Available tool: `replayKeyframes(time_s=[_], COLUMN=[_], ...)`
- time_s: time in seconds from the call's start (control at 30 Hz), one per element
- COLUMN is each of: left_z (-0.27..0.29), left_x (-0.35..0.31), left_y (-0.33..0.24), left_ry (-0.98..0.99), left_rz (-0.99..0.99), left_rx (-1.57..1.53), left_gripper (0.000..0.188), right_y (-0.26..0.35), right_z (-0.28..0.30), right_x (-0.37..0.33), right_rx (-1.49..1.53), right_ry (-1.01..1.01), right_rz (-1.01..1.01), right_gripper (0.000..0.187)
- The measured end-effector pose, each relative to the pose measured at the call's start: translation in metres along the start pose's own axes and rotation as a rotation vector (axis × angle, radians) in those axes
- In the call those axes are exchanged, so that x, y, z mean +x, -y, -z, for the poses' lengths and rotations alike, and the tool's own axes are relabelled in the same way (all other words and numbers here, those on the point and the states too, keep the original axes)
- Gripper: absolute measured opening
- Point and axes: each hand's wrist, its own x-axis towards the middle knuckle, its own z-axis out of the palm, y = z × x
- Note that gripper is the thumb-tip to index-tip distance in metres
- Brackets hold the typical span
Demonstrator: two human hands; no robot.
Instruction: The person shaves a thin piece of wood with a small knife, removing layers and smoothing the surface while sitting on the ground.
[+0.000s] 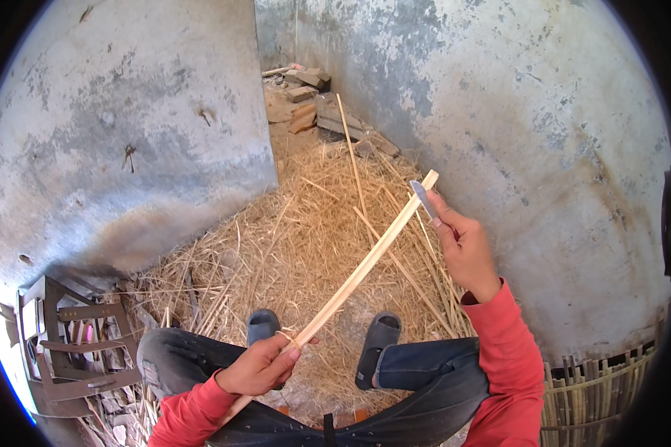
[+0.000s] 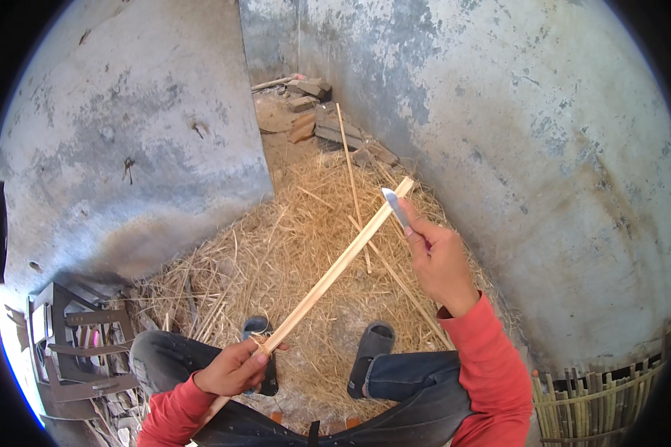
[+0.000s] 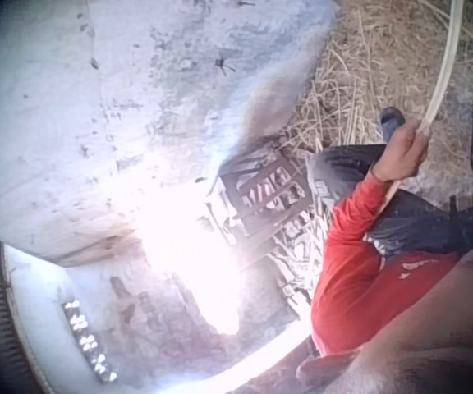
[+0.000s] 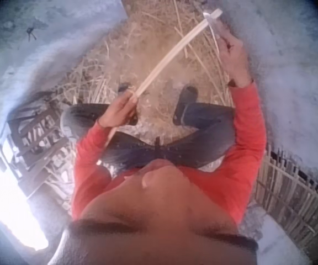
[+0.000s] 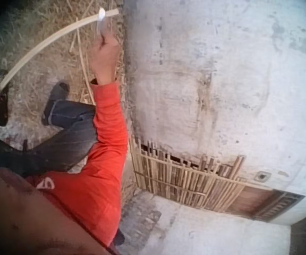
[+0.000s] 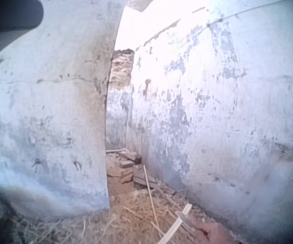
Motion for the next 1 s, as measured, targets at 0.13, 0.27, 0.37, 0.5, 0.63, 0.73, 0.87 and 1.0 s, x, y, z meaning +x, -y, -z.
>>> replayKeyframes(time_s=[0.13, 0.27, 0.37, 0.5, 0.63, 0.73, 0.87, 1.0], left_z=[-0.001, -0.001, 0.000, 0.001, -0.001, 0.000, 0.003, 0.001], left_x=[0.001, 0.005, 0.001, 0.002, 0.000, 0.001, 0.002, 0.002], left_y=[0.003, -0.004, -0.002, -0.001, -0.003, -0.001, -0.006, -0.006], left_ry=[0.019, -0.044, -0.017, 0.025, 0.030, 0.030, 0.017, 0.038], left_rz=[0.015, 0.003, 0.009, -0.001, 0.007, 0.025, 0.007, 0.021], left_rx=[-0.078, 0.035, 0.020, -0.044, -0.081, -0.051, -0.042, -0.085], left_gripper=[0.040, 0.040, 0.040, 0.042, 0.043, 0.043, 0.043, 0.042], right_y=[-0.006, -0.010, -0.003, -0.019, -0.019, -0.007, -0.017, -0.018], right_z=[0.009, -0.009, -0.001, 0.000, 0.003, -0.001, -0.028, -0.017], right_x=[0.004, -0.002, 0.014, 0.018, 0.016, 0.016, 0.020, 0.011], right_rx=[0.163, 0.102, 0.116, 0.016, 0.052, 0.090, 0.053, 0.029], right_ry=[0.108, 0.164, 0.028, -0.045, 0.003, 0.010, -0.071, 0.016], right_rz=[-0.136, 0.135, 0.029, 0.175, 0.061, 0.074, 0.428, 0.174], right_gripper=[0.041, 0.043, 0.041, 0.040, 0.040, 0.039, 0.037, 0.037])
